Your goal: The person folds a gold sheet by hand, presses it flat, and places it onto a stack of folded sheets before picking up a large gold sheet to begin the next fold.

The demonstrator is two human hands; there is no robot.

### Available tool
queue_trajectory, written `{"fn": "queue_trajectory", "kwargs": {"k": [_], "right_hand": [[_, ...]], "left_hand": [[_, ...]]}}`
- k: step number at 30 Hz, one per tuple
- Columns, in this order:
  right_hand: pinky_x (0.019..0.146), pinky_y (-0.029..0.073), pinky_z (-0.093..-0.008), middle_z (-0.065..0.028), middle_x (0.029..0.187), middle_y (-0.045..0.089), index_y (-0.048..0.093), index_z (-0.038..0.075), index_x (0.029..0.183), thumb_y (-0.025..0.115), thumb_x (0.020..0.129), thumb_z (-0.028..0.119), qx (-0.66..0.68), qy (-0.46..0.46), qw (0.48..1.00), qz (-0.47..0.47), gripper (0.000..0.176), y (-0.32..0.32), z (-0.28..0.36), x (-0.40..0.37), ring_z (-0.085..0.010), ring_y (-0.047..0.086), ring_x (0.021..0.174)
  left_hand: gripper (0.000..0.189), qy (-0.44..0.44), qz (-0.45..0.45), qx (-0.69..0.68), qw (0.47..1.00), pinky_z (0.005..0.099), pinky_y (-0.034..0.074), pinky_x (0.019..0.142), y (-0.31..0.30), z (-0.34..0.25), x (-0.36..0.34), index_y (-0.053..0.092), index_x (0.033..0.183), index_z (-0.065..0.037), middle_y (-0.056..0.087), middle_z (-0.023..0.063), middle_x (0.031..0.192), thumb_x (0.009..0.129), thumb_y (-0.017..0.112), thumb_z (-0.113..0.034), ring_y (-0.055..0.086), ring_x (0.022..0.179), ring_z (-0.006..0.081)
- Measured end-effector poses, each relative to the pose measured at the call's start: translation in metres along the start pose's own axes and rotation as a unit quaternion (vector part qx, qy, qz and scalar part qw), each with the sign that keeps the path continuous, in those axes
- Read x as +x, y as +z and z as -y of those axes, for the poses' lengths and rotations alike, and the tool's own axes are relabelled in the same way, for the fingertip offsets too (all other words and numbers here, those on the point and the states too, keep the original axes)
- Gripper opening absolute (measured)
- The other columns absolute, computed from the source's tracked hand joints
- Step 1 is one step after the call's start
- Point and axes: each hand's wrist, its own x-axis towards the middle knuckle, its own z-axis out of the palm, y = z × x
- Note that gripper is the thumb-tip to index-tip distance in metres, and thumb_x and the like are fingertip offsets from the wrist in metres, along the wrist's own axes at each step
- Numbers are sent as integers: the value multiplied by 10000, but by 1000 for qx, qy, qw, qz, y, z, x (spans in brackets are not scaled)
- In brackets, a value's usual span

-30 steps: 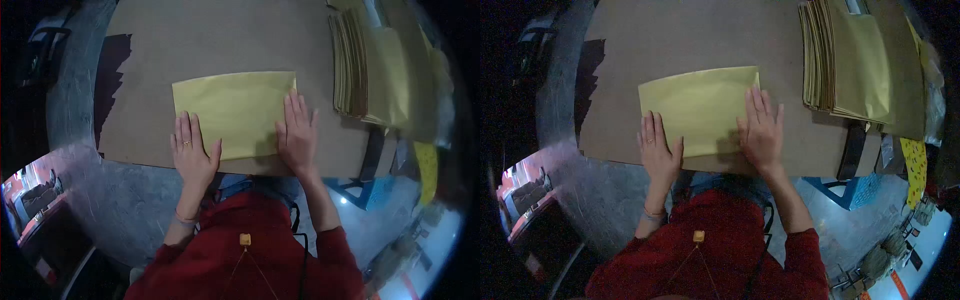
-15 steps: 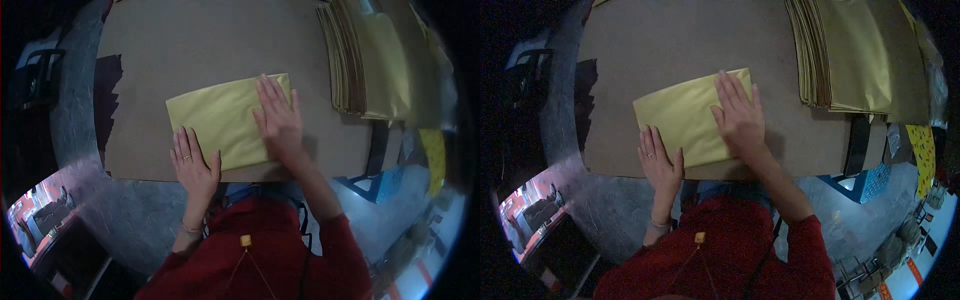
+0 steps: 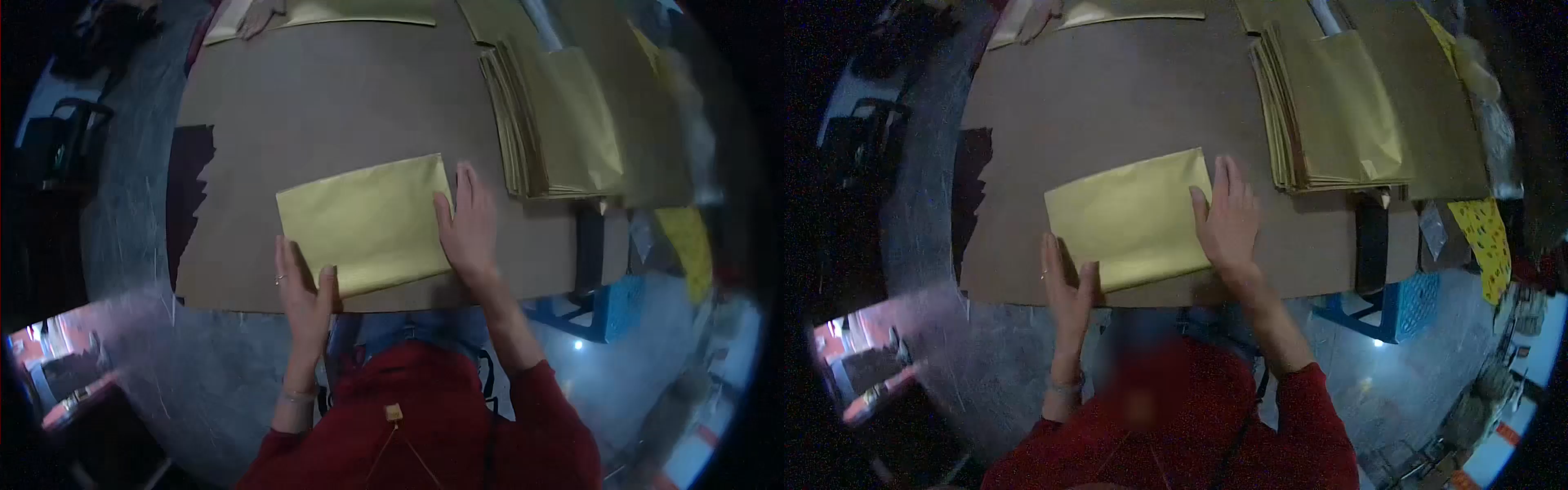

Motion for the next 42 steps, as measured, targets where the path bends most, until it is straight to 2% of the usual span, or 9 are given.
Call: {"fn": "queue_trajectory", "kwargs": {"k": [2, 6, 10, 16, 18, 23, 28, 37, 42], "right_hand": [[960, 377, -459, -196, 1203, 508, 410, -6, 1302, 587, 870, 340, 57, 193, 972, 123, 581, -23, 9, -8, -341, 494, 1113], [888, 407, -453, -198, 1080, 539, 497, -19, 1137, 667, 801, 344, 57, 220, 960, 162, 523, -24, 23, -15, -354, 515, 1032], [882, 409, -449, -196, 1080, 523, 541, 4, 1056, 661, 801, 315, 98, 179, 957, 205, 420, -28, 14, -10, -362, 504, 1048], [837, 455, -409, -186, 1005, 595, 530, -1, 1053, 608, 877, 318, 376, 176, 888, 196, 373, -68, 11, -35, -369, 586, 955], [766, 482, -352, -172, 942, 625, 522, -1, 1058, 602, 902, 258, 419, 176, 885, 101, 313, -90, 6, -47, -293, 628, 884], [741, 469, -274, -108, 900, 594, 502, -17, 1033, 631, 891, 167, 563, 224, 795, 5, 265, -131, -23, -52, -131, 563, 820], [725, 472, -260, -80, 906, 603, 504, -24, 1080, 582, 914, 151, 566, 161, 733, -341, 254, -163, -48, -14, -106, 558, 796], [475, 439, -253, -64, 628, 626, 592, -50, 793, 586, 908, 243, 551, 327, 761, -106, 315, -151, -115, 11, -72, 543, 498], [447, 396, -212, -26, 547, 584, 611, -19, 704, 609, 899, 266, 522, 344, 778, -69, 346, -135, -119, 8, -36, 484, 466]], "left_hand": [[620, -129, -59, -178, 974, 357, 337, 1026, -11, 14, 7, 332, 1387, 14, 387, 178, 1391, 913, 587, -293, 392, 1277, 272], [402, -157, 17, -246, 956, 236, 426, 746, -27, 15, 34, 464, 1198, 46, 530, 52, 964, 902, 598, -192, 480, 839, 88], [464, -208, 61, -121, 969, 275, 460, 682, -28, -1, 52, 514, 1083, 91, 570, 71, 818, 784, 689, -219, 535, 757, 132], [419, -124, -15, -118, 985, 325, 475, 705, 4, 39, 33, 513, 1056, 74, 602, 163, 996, 792, 676, -208, 581, 849, 178], [457, -213, 48, -235, 947, 332, 461, 803, -21, -34, 32, 470, 1148, 50, 537, 167, 1160, 829, 670, -209, 538, 1007, 184], [581, -96, 110, -268, 952, 308, 404, 932, -24, -121, 62, 380, 1296, 38, 507, 123, 1222, 881, 644, -272, 472, 1143, 180], [416, 102, 156, -238, 953, 260, 465, 796, 11, -221, 148, 582, 1108, 42, 643, 74, 1007, 888, 628, -307, 593, 896, 132], [599, 335, 290, 146, 884, 249, 460, 679, 135, -327, 331, 621, 1083, 16, 637, 22, 805, 753, 735, -472, 557, 740, 101], [642, 264, 341, 260, 864, 277, 460, 702, 172, -331, 316, 563, 1213, -39, 634, 58, 836, 757, 740, -455, 576, 770, 136]]}}
